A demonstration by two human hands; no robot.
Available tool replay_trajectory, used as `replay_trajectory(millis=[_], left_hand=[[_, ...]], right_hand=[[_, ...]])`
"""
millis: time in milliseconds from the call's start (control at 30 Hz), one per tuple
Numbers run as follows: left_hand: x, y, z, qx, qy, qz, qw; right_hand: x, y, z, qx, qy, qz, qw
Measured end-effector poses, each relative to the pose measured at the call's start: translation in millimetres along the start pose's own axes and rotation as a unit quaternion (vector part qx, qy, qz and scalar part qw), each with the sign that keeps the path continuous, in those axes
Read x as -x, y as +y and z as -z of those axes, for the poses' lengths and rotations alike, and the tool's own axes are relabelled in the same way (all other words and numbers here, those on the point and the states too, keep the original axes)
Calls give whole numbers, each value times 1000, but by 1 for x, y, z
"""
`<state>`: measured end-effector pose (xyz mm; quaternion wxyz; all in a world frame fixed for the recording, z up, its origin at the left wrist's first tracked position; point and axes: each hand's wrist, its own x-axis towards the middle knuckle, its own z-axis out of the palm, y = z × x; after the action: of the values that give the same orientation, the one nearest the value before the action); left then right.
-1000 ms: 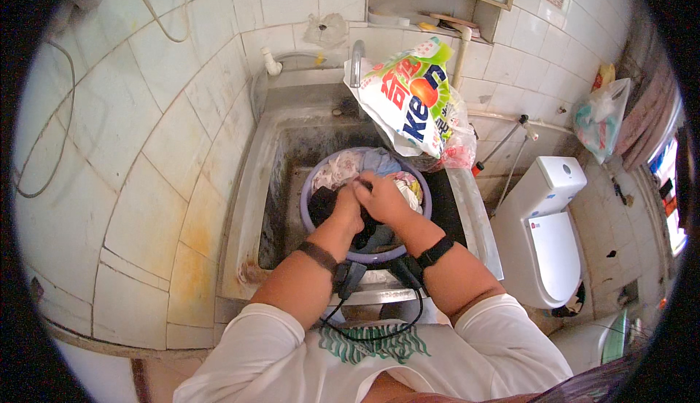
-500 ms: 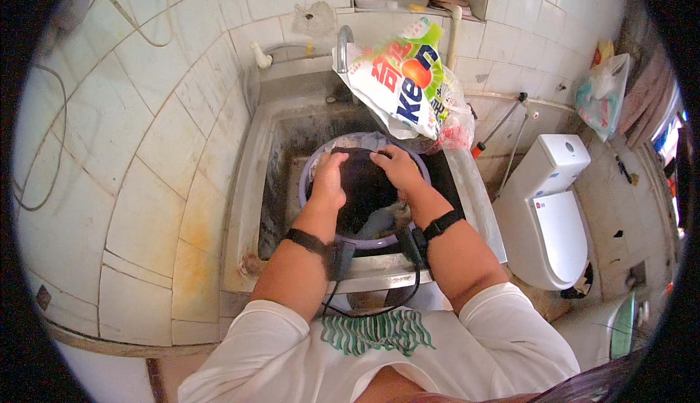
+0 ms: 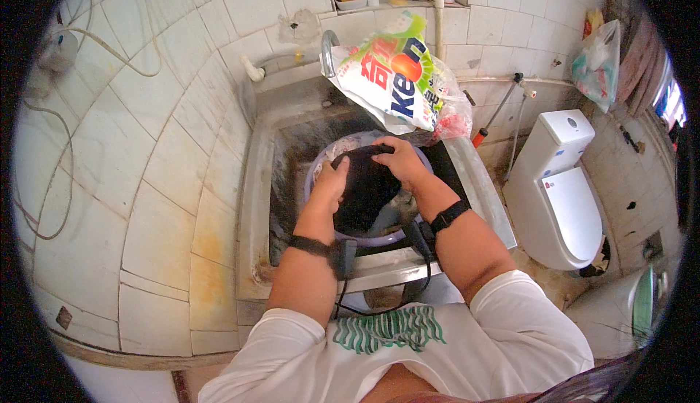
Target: The person washes black clothing by hand in a basin inside a concrete sink, scrubbing the fabric against itself in the soapy water and then lifting the item to check it.
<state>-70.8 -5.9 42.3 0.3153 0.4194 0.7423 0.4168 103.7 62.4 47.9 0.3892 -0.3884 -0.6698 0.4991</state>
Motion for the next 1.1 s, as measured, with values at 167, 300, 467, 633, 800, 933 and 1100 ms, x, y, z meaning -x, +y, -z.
replay_trajectory(millis=[167,300,467,633,800,933,1100], left_hand=[[15,11,10,-34,-66,31,997],[8,8,11,-35,-234,120,964],[15,15,6,185,-192,126,955],[11,17,-6,376,-3,-112,920],[5,11,1,399,122,-114,902],[2,0,0,84,-160,43,983],[5,-24,-8,-121,-367,155,909]], right_hand=[[6,-10,-2,-35,31,20,999],[3,-7,4,-77,55,-19,995],[4,-10,6,-74,37,-63,995],[3,-13,4,-91,16,103,990],[15,-34,4,38,-106,122,986],[12,-4,1,288,-297,72,908],[14,11,-4,421,-446,-45,789]])
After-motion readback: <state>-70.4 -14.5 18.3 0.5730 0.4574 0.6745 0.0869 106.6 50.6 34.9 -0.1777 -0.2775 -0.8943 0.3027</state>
